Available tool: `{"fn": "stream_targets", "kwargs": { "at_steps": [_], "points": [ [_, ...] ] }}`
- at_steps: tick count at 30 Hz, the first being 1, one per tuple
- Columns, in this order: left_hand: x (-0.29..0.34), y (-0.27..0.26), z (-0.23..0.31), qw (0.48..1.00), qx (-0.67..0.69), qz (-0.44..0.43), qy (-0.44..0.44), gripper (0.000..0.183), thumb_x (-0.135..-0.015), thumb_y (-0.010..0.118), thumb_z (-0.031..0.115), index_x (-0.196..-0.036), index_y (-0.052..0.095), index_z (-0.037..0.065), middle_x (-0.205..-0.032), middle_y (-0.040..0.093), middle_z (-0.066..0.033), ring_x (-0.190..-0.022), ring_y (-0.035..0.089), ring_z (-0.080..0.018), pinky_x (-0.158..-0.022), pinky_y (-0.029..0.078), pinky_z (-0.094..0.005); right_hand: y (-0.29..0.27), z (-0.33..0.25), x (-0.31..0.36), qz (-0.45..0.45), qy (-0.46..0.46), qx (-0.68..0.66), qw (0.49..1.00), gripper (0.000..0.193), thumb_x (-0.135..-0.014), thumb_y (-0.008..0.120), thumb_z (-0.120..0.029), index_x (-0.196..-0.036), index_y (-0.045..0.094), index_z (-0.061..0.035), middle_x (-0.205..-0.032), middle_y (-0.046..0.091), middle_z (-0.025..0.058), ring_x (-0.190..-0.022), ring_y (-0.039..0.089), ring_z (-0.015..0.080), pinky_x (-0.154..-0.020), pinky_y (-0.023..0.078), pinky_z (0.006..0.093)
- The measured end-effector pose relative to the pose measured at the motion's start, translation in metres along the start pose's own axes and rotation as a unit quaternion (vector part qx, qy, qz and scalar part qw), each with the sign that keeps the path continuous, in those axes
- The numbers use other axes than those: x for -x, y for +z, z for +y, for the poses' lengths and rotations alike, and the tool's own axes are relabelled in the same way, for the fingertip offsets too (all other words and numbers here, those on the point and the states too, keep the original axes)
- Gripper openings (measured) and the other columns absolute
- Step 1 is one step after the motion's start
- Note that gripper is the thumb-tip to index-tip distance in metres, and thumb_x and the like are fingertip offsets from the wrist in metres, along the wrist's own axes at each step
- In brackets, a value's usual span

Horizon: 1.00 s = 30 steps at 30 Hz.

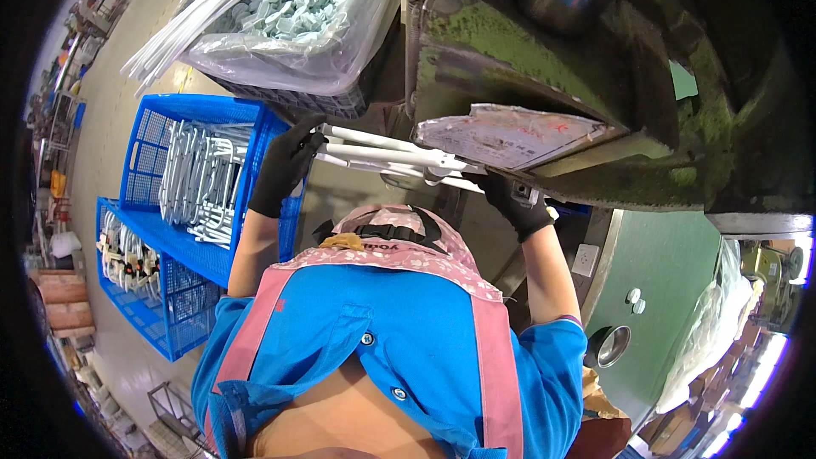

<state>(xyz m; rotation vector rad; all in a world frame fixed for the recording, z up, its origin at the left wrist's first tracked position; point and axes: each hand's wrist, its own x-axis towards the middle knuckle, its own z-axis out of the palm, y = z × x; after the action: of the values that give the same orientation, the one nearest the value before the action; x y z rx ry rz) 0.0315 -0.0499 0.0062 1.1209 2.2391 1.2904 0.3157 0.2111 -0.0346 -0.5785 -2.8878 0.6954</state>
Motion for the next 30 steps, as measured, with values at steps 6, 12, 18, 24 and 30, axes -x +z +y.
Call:
{"fn": "stream_targets", "kwargs": {
  "at_steps": [6, 12, 18, 24, 30],
  "points": [
    [0.004, 0.003, -0.001, 0.999, 0.022, 0.013, -0.024, 0.036, -0.090, 0.061, 0.020, -0.123, 0.058, 0.007, -0.070, 0.064, -0.0098, -0.048, 0.050, -0.0090, -0.049, 0.041, -0.0267, -0.023, -0.017, -0.008, 0.007, 0.103, -0.209, 0.972, 0.039, -0.082, 0.070, -0.035, -0.109, 0.065, -0.0070, -0.097, 0.066, 0.0127, -0.088, 0.061, 0.0245, -0.079, 0.048, 0.0375],
    [0.002, 0.006, 0.001, 0.999, 0.035, 0.034, -0.010, 0.037, -0.090, 0.061, 0.020, -0.124, 0.057, 0.007, -0.074, 0.065, -0.0066, -0.049, 0.048, -0.0075, -0.048, 0.041, -0.0259, -0.022, -0.016, -0.008, 0.001, 0.165, -0.582, 0.796, 0.037, -0.084, 0.069, -0.037, -0.107, 0.067, -0.0084, -0.079, 0.063, 0.0047, -0.066, 0.054, 0.0140, -0.063, 0.044, 0.0301],
    [0.004, 0.016, -0.004, 0.997, 0.055, 0.027, -0.052, 0.035, -0.089, 0.062, 0.017, -0.121, 0.058, 0.005, -0.078, 0.064, -0.0058, -0.053, 0.048, -0.0057, -0.049, 0.040, -0.0248, 0.002, 0.010, -0.006, -0.027, 0.002, -0.064, 0.998, 0.031, -0.089, 0.063, -0.028, -0.114, 0.065, -0.0103, -0.078, 0.066, 0.0042, -0.065, 0.059, 0.0147, -0.063, 0.048, 0.0313],
    [0.031, 0.037, 0.006, 0.990, 0.076, 0.067, 0.098, 0.029, -0.086, 0.062, 0.012, -0.114, 0.061, 0.004, -0.100, 0.064, -0.0098, -0.078, 0.058, -0.0136, -0.067, 0.046, -0.0270, 0.024, 0.035, 0.006, 0.028, -0.135, 0.073, 0.988, 0.032, -0.092, 0.055, -0.030, -0.123, 0.060, -0.0212, -0.096, 0.066, 0.0100, -0.081, 0.065, 0.0242, -0.069, 0.050, 0.0355],
    [0.067, 0.078, -0.011, 0.881, 0.317, -0.351, -0.021, 0.043, -0.082, 0.063, 0.012, -0.123, 0.054, 0.006, -0.123, 0.056, -0.0108, -0.112, 0.053, -0.0210, -0.098, 0.040, -0.0337, 0.009, -0.002, 0.007, 0.079, -0.055, 0.059, 0.994, 0.038, -0.083, 0.068, -0.037, -0.109, 0.065, -0.0094, -0.088, 0.067, 0.0168, -0.080, 0.065, 0.0325, -0.069, 0.050, 0.0384]
  ]
}}
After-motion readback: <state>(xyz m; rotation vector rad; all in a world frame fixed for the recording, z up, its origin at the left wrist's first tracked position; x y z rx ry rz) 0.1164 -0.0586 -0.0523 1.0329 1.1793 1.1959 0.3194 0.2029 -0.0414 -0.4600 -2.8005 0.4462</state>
